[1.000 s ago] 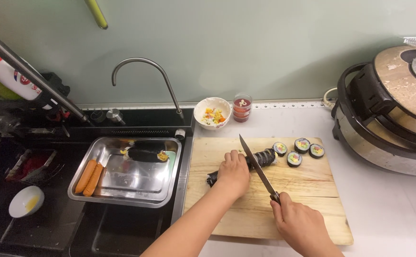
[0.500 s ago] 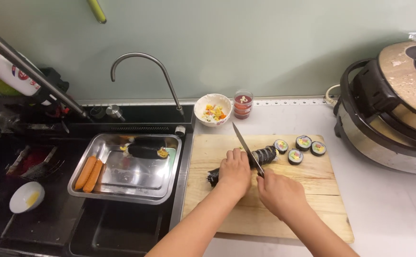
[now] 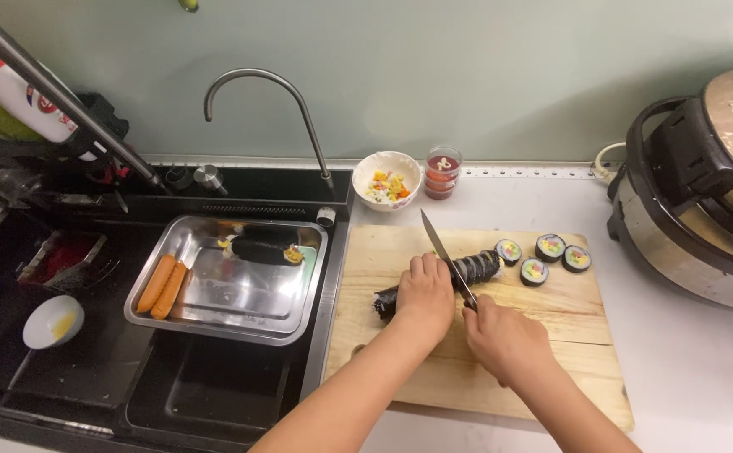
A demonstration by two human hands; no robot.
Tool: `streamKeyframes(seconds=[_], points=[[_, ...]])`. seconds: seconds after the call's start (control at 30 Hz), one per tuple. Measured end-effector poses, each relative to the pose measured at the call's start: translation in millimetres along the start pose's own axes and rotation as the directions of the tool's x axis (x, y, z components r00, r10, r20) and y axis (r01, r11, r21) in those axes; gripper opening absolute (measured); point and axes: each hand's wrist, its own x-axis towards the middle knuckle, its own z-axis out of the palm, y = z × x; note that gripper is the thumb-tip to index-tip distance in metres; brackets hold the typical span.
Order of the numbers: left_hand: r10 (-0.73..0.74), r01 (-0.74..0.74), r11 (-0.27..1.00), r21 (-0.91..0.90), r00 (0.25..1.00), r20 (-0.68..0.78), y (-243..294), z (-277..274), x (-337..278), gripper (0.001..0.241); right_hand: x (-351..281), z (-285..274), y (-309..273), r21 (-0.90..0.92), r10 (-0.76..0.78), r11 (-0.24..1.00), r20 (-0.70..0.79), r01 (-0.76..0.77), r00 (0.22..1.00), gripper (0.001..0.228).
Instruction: Slicing rolls of kimbap and arranging them into plastic takeout containers.
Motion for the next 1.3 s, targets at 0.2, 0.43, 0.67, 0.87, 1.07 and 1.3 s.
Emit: streamKeyframes(seconds=[0.2, 0.43, 0.67, 0.87, 1.07, 1.3], points=[[-0.02, 0.02, 1.0, 0.005, 0.999, 0.029, -1.7, -6.1, 1.5, 0.054, -15.8, 36.6, 40.9, -0.111, -0.049, 0.993, -0.103, 0.037, 0.993, 0.038], [-0.042, 0.042, 0.999, 0.019, 0.999, -0.025, 1.7, 11.2, 3.6, 0.052, 36.2, 55.1, 28.6, -0.134, -0.095, 0.988, -0.119, 0.079, 0.988, 0.036], [-0.063, 0.064, 0.997, -0.031, 0.998, 0.015, -4.5, -14.4, 3.3, 0.054, -27.7, 72.8, 65.8, -0.251, 0.023, 0.968, -0.037, -0.032, 0.999, 0.036], [-0.048, 0.088, 0.983, -0.164, 0.971, 0.232, -6.8, -54.0, -8.9, 0.068, -15.2, 67.5, 61.1, -0.205, -0.087, 0.977, -0.164, 0.052, 0.983, 0.037], [-0.011, 0.122, 0.909, -0.399, 0.963, 0.269, -21.2, -88.3, -29.0, 0.084, -44.3, 5.4, 31.8, -0.038, -0.006, 0.999, 0.005, 0.007, 1.0, 0.036], [-0.042, 0.031, 0.924, -0.382, 0.999, -0.021, -27.1, -19.8, -26.1, 0.064, -57.4, -9.9, 28.6, 0.151, 0.055, 0.986, 0.086, -0.068, 0.995, 0.037]])
